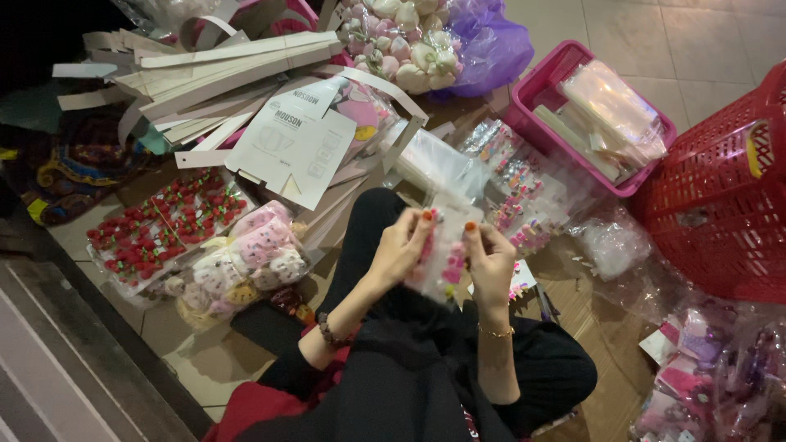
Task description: The person organizes hair clips on cardboard backing and places them into clear plastic bags by hand while sitting on the floor.
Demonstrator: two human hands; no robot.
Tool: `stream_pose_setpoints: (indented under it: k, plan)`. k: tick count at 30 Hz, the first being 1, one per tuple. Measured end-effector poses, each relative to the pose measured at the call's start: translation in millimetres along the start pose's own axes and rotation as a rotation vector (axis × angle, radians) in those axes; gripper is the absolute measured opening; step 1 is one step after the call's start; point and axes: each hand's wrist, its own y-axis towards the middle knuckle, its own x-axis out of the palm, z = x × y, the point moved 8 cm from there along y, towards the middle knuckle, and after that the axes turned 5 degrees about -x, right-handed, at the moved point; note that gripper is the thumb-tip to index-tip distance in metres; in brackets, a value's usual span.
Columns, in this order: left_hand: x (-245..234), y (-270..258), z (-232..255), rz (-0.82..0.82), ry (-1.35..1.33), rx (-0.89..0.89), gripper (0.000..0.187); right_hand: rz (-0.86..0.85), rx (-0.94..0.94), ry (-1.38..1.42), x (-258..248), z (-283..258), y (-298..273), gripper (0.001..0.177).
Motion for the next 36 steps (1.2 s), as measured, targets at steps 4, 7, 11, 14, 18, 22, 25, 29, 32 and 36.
stream_pose_setpoints:
  k: [4,7,11,14,18,22,25,29,32,36]
  plan:
    - [17,15,-54,-0.002,0.006,0.056,0.052,0.051,-0.022,0.003,-6,2,3,0.034]
    - [9,2,-29,0.068,-0.041,0.130,0.043,0.064,0.038,0.062,-5,12,3,0.033]
    - [4,5,-24,0.089,-0.042,0.221,0.037,0.073,0.068,0.171,-11,70,11,0.038]
    - [6,6,-29,0.073,-0.015,0.250,0.037,0.073,0.100,0.225,-5,29,6,0.041]
    - [8,9,-46,0.062,0.021,0.265,0.038,0.063,-0.003,0.117,2,-36,1,0.019]
    - [8,20,-49,-0.083,-0.179,0.216,0.044,0.098,0.020,0.086,3,-55,3,0.017]
    - [7,3,-27,-0.229,-0.462,-0.070,0.057,0.162,0.071,0.175,0,-45,6,0.022]
    - [17,1,-39,-0.296,-0.777,-0.184,0.044,0.412,-0.098,0.087,-17,-77,4,0.020]
    - [29,7,-79,-0.208,-0.848,-0.233,0.033,0.441,-0.136,0.024,-34,-38,7,0.019]
    - [40,6,-89,-0.160,-0.900,-0.320,0.034,0.434,-0.153,0.028,-34,-34,1,0.015]
